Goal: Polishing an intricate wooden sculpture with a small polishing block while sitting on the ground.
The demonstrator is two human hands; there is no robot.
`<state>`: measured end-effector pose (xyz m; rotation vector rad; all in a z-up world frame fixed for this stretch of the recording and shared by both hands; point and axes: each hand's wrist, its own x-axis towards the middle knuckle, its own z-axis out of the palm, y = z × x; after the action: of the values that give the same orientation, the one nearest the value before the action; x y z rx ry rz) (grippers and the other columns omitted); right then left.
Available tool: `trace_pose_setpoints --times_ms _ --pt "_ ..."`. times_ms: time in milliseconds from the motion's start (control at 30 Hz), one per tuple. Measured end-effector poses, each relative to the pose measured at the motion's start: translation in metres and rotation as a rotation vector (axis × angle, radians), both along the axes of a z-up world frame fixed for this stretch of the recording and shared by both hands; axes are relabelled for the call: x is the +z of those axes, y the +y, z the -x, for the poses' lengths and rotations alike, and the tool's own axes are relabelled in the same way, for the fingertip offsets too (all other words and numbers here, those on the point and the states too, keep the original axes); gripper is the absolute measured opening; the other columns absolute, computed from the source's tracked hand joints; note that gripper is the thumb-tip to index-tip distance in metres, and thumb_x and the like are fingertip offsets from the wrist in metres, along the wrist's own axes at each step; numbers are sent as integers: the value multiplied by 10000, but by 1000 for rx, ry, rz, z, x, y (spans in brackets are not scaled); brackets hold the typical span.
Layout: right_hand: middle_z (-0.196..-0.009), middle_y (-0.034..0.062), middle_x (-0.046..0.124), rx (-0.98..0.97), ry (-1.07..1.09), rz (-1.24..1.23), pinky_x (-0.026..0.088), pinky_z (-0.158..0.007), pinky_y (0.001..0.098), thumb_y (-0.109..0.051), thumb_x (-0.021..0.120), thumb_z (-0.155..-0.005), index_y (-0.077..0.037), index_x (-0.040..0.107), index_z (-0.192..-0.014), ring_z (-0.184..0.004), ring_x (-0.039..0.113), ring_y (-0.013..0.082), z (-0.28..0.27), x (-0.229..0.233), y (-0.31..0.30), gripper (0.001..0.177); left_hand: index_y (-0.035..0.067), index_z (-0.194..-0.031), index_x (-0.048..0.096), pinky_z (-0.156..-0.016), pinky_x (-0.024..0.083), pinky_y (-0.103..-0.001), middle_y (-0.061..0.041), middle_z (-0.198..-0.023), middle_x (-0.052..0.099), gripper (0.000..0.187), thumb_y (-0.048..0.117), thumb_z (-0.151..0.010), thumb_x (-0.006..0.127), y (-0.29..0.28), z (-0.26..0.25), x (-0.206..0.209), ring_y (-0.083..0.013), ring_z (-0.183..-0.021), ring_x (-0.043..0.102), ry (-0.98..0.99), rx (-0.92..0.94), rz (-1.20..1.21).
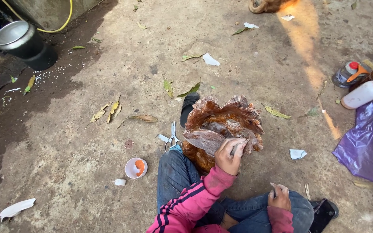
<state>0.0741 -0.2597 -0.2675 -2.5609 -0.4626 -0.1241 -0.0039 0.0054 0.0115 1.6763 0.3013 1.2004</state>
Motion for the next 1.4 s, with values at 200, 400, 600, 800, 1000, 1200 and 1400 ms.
trace_pose_setpoints --times_ms 200,400,600,800,1000,1200,1400 --pt "-1243 97 637 0 -4 17 547 -853 419 -102 643 -879 -182 735 -1237 -1022 654 326 4 8 1 378 14 -1044 713 -708 551 -298 -106 -1010 692 142 -10 -914 662 -2 3 8 -222 -801 659 90 -14 -22" --pt "-1229 114 638 61 -70 2 539 -855 412 -74 635 -864 -142 720 -1239 -1016 650 335 5 12 3 390 9 -1080 701 -755 606 -301 -128 -1040 696 147 16 -950 632 2 -11 -13 -221 -851 672 93 -17 -82" --pt "-1220 102 624 44 -56 -29 524 -848 399 -65 630 -878 -133 727 -1225 -1008 635 316 8 24 6 367 10 -1061 698 -771 557 -299 -101 -1026 672 151 -21 -919 659 -3 -1 -3 -218 -865 652 86 1 -67" --pt "-1201 113 628 74 -65 -36 526 -842 397 -44 632 -871 -116 726 -1222 -988 637 320 10 32 9 370 8 -1084 695 -778 572 -310 -113 -1051 677 179 -34 -921 634 -2 -8 -3 -236 -881 670 75 19 -86" --pt "-1208 121 627 61 -43 -34 532 -851 401 -53 638 -874 -126 733 -1218 -989 641 322 7 26 9 364 18 -1080 689 -705 556 -288 -103 -1035 674 180 -46 -915 654 -2 -1 -8 -214 -809 660 108 51 -131" --pt "-1114 63 632 75 -128 70 580 -811 454 -196 640 -895 -303 747 -1196 -1063 683 322 -4 -16 -10 337 77 -1035 730 -813 594 -375 -70 -952 681 122 90 -1017 610 5 -14 -17 -301 -899 719 -38 72 -241" --pt "-1122 67 636 63 -105 87 582 -808 461 -200 640 -892 -312 747 -1196 -1055 690 335 -2 -10 -5 342 86 -1029 741 -793 593 -364 -65 -935 685 127 90 -1006 617 5 -7 -33 -294 -882 724 -20 80 -258"
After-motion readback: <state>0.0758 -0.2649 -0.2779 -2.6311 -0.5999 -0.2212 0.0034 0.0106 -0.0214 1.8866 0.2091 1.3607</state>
